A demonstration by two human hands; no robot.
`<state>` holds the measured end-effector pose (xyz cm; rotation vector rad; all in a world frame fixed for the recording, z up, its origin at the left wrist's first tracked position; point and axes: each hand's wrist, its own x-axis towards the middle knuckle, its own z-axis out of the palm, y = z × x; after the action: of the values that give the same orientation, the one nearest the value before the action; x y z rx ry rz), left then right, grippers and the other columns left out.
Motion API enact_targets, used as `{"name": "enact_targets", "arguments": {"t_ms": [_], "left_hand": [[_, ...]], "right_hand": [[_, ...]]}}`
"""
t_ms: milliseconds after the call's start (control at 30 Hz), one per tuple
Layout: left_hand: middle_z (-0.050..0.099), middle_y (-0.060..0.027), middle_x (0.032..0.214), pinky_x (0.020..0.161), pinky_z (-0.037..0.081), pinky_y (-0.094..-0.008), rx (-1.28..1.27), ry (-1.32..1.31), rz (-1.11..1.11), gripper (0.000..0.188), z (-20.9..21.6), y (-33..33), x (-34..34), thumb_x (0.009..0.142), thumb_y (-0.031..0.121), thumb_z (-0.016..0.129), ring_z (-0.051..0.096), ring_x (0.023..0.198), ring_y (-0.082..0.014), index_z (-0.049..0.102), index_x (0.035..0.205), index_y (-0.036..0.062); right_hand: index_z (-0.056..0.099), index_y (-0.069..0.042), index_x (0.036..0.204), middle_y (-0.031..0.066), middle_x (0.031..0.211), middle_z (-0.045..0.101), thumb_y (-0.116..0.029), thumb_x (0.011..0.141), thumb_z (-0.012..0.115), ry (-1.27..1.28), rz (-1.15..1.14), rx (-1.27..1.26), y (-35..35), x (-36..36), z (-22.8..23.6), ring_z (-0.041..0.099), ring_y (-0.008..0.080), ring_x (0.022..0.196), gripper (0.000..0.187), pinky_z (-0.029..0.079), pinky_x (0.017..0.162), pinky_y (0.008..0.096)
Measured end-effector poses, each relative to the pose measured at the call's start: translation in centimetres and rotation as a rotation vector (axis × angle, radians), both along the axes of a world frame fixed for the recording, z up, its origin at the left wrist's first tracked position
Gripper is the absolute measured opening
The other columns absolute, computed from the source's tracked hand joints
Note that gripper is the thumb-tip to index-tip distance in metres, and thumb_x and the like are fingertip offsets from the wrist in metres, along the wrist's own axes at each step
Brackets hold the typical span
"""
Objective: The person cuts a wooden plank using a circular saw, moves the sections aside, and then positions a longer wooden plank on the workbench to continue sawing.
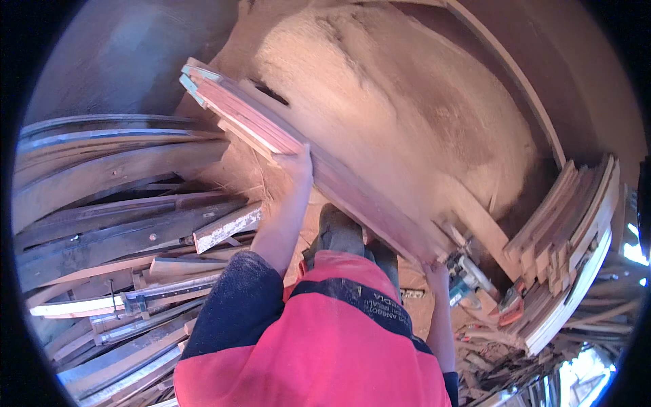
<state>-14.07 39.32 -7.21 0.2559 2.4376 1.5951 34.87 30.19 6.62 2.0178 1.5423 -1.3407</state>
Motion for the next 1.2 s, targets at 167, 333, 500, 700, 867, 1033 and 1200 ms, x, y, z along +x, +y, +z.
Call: {"name": "enact_targets", "arguments": {"t_ms": [167,333,500,700,867,1033,1200], "left_hand": [[0.046,-0.0346,0.141,0.113,0.039,-0.0395,-0.287,-0.176,-0.186,0.107,3.4,1.2,2.9,0.077,0.044,0.085,0.051,0.128,-0.0376,0.028,0.143,-0.0171],[0.038,-0.0337,0.149,0.117,0.033,-0.0436,-0.277,0.238,-0.207,0.087,3.2,-4.2,6.6,0.09,0.041,0.072,0.041,0.138,-0.0431,0.033,0.145,-0.0141],[0.032,-0.0286,0.156,0.12,0.025,-0.051,-0.435,0.759,-0.891,0.07,9.7,-6.7,23.0,0.098,0.036,0.059,0.032,0.144,-0.0461,0.034,0.152,-0.002],[0.03,-0.0239,0.16,0.122,0.02,-0.0528,-0.395,0.733,-1.074,0.064,9.0,-12.1,35.4,0.1,0.037,0.055,0.03,0.146,-0.0445,0.036,0.153,0.0069],[0.042,-0.0183,0.154,0.119,0.029,-0.0528,-0.502,0.67,-1.815,0.052,11.8,-23.3,42.0,0.098,0.032,0.057,0.043,0.141,-0.0365,0.05,0.144,0.0085],[0.063,-0.0195,0.132,0.1,0.05,-0.0464,-0.61,0.459,-1.425,0.033,11.7,-35.4,40.9,0.095,0.025,0.063,0.065,0.114,-0.0309,0.069,0.12,0.0036],[0.073,-0.0193,0.099,0.081,0.056,-0.0428,-0.833,0.135,-0.957,0.036,11.8,-37.0,40.4,0.095,0.033,0.066,0.072,0.09,-0.0328,0.072,0.113,0.0029]], "right_hand": [[0.064,0.005,0.122,0.0235,0.103,0.073,-0.028,0.095,0.067,0.135,-0.102,0.306,-4.3,7.4,-0.1,0.072,0.0248,0.084,0.043,0.056,0.071,0.0365],[0.065,0.001,0.12,0.0171,0.109,0.071,-0.023,0.093,0.07,-0.022,0.017,0.579,-5.2,14.5,7.8,0.067,0.0304,0.101,0.036,0.05,0.092,0.0428],[0.064,-0.006,0.124,0.0152,0.121,0.066,-0.024,0.084,0.077,-0.068,0.157,0.676,-9.1,27.6,8.8,0.059,0.0356,0.116,0.046,0.045,0.1,0.0472],[0.055,-0.006,0.134,0.0157,0.136,0.057,-0.022,0.078,0.082,0.112,0.218,0.579,-11.7,35.6,5.3,0.053,0.0367,0.125,0.064,0.043,0.106,0.047],[0.056,-0.007,0.133,0.0152,0.133,0.06,-0.018,0.078,0.079,0.318,0.152,0.488,-11.9,39.9,0.2,0.055,0.0391,0.123,0.061,0.045,0.106,0.0471],[0.06,-0.007,0.129,0.0174,0.122,0.065,-0.018,0.077,0.079,0.438,0.222,0.398,-8.7,40.2,-2.3,0.061,0.0371,0.114,0.056,0.05,0.095,0.0452],[0.065,-0.006,0.121,0.018,0.101,0.072,-0.022,0.076,0.078,0.535,0.209,0.236,-8.1,39.5,-4.9,0.069,0.0358,0.096,0.05,0.054,0.087,0.0443]]}}
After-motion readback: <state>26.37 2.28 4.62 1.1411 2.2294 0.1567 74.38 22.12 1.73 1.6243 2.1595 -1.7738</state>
